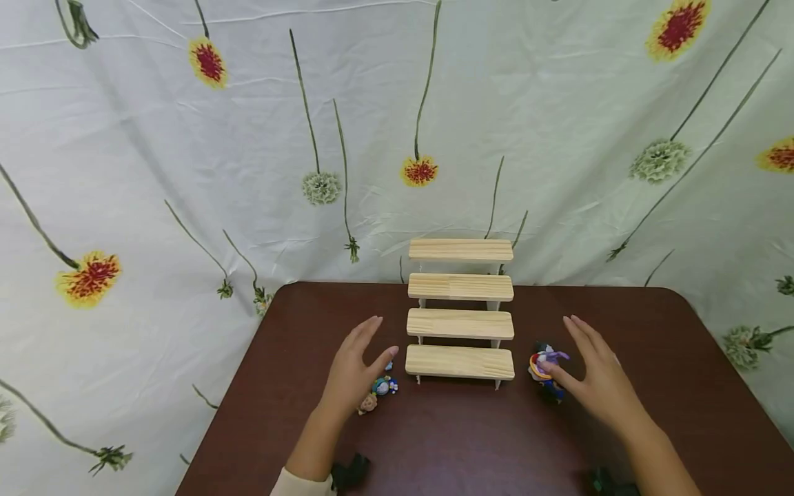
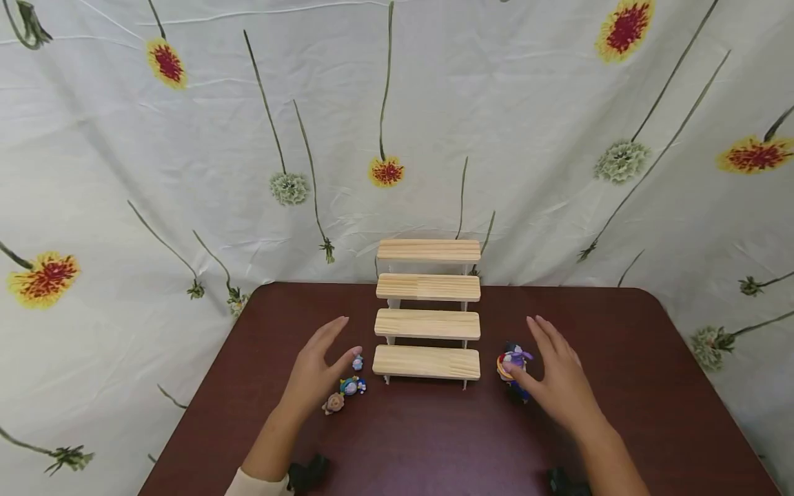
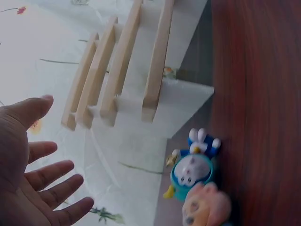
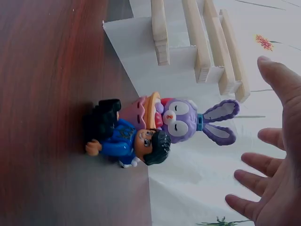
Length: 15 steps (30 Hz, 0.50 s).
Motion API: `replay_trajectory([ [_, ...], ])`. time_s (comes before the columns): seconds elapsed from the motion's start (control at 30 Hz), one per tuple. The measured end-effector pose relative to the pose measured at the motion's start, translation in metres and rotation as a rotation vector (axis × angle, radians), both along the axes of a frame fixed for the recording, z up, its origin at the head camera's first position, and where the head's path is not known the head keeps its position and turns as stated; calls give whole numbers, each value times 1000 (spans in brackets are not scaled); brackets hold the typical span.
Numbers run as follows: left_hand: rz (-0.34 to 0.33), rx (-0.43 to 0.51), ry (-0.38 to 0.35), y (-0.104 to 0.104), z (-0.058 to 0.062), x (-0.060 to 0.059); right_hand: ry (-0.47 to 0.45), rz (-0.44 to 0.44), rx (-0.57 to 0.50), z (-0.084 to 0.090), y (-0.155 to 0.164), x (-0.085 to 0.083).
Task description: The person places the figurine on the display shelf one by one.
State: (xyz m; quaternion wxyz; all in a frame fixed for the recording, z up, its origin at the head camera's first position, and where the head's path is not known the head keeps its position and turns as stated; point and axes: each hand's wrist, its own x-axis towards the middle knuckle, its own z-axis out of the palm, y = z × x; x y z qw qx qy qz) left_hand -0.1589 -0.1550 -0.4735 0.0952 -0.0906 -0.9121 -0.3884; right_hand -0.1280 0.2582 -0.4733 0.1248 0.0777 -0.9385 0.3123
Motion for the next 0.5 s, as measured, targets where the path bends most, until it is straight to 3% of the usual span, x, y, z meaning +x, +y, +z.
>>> replay_trajectory([
  [0.2,-7,84,-6,8,-5,4,30,9,-104,-5,-4,9],
  [0.5,-30,88,-24,20,-19,5,-6,-14,-119,-10,-8,18],
])
